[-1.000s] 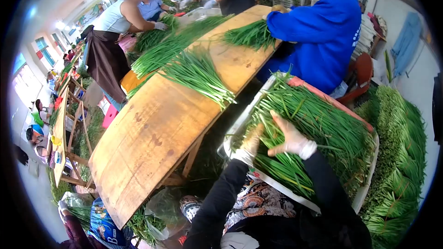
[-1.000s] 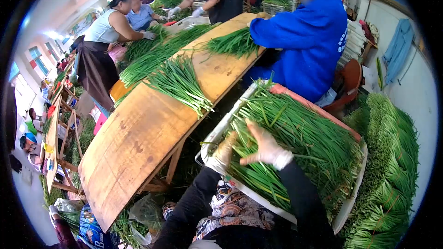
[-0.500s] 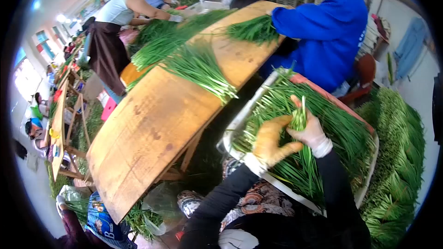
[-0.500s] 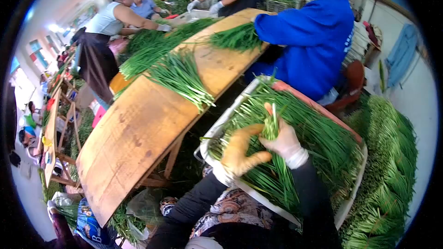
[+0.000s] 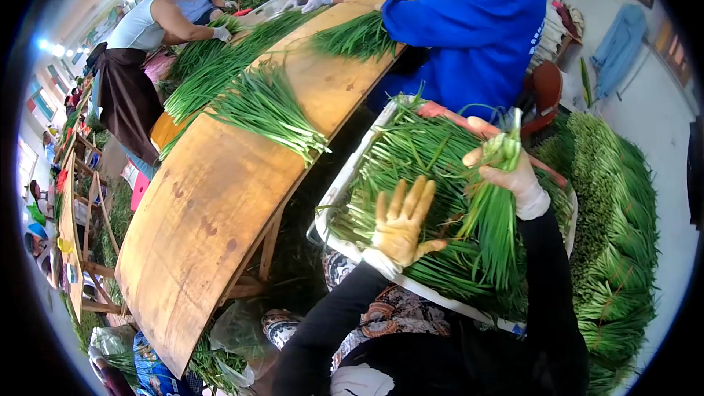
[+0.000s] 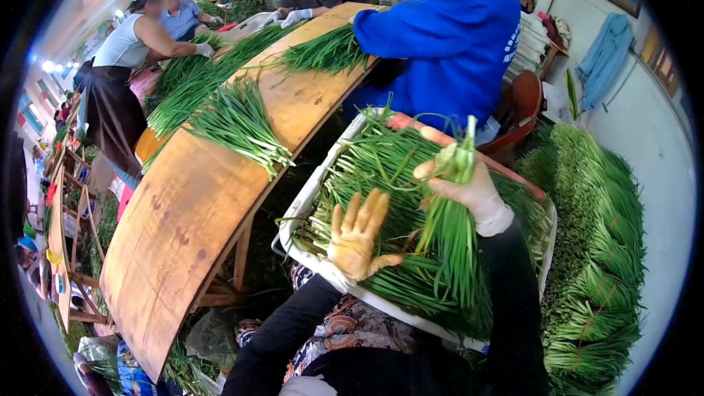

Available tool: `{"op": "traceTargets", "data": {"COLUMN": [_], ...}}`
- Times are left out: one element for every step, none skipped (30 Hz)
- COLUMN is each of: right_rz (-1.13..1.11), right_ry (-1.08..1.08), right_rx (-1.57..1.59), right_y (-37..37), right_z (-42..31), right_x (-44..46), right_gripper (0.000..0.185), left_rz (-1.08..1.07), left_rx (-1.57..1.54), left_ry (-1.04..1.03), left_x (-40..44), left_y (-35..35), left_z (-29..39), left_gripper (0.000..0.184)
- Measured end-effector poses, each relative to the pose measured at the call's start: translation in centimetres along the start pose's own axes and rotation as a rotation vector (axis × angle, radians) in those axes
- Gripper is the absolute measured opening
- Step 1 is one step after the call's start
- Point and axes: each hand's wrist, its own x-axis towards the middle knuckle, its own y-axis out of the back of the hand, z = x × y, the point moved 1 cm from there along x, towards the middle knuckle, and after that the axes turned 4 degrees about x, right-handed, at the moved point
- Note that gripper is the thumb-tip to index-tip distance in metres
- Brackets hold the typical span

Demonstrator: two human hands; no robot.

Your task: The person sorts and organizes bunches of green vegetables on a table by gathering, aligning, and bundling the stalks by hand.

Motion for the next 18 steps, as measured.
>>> {"op": "traceTargets", "data": {"right_rz": [0.007,0.005,-0.002,0.096,0.060,0.120,0.181,0.090,0.079,0.068,0.052,0.037,-0.004,-0.027,-0.052,-0.113,-0.151,-0.180], "right_ry": [-0.047,-0.087,-0.128,-0.011,0.016,0.047,0.075,0.176,0.205,0.227,0.244,0.247,0.262,0.268,0.266,0.298,0.306,0.312], "right_rx": [-0.040,-0.077,-0.063,-0.125,-0.116,-0.175,-0.235,-0.308,-0.372,-0.440,-0.506,-0.568,-0.614,-0.664,-0.711,-0.718,-0.752,-0.790], "right_y": [-0.2,-0.3,-0.4,0.7,2.2,2.0,1.9,3.8,4.2,3.6,2.9,2.4,1.1,-0.1,-0.9,-2.6,-4.3,-5.3], "right_z": [-0.4,-0.8,-1.1,-4.3,-6.3,-9.5,-12.6,-14.8,-16.6,-18.3,-19.8,-20.7,-21.5,-22.1,-22.5,-22.6,-23.0,-22.9], "right_x": [-0.1,-0.1,0.0,0.5,1.0,1.2,1.5,2.2,2.6,3.0,3.3,3.7,4.5,4.8,5.2,6.1,6.2,6.6], "right_gripper": [0.071,0.072,0.069,0.066,0.064,0.065,0.066,0.062,0.061,0.059,0.058,0.057,0.056,0.054,0.053,0.052,0.051,0.049], "left_rz": [-0.145,-0.184,-0.345,-0.500,-0.437,-0.397,-0.384,-0.379,-0.418,-0.405,-0.418,-0.441,-0.489,-0.464,-0.515,-0.529,-0.453,-0.403], "left_rx": [0.096,0.166,0.233,0.299,0.241,0.216,0.204,0.193,0.182,0.188,0.180,0.166,0.184,0.145,0.080,0.054,-0.061,-0.193], "left_ry": [-0.035,0.016,0.104,0.164,0.148,0.140,0.121,0.120,0.122,0.128,0.130,0.123,0.129,0.112,0.091,0.146,0.182,0.173], "left_x": [0.7,0.6,-0.2,-0.7,-1.8,-2.1,-1.7,-1.9,-1.7,-1.7,-1.8,-1.8,-1.6,-1.8,-1.2,-0.9,-1.0,-0.5], "left_y": [0.0,-1.8,-4.0,-6.0,-7.0,-7.4,-7.2,-6.6,-6.1,-5.9,-5.8,-6.2,-6.0,-5.7,-5.4,-3.0,-1.1,-0.5], "left_z": [1.7,1.0,-0.7,-2.2,-3.0,-3.3,-3.2,-2.9,-2.7,-2.9,-3.1,-2.9,-2.9,-3.1,-1.9,-2.3,-2.6,-2.0], "left_gripper": [0.090,0.088,0.087,0.085,0.082,0.081,0.081,0.081,0.078,0.078,0.079,0.079,0.083,0.087,0.089,0.091,0.089,0.087]}}
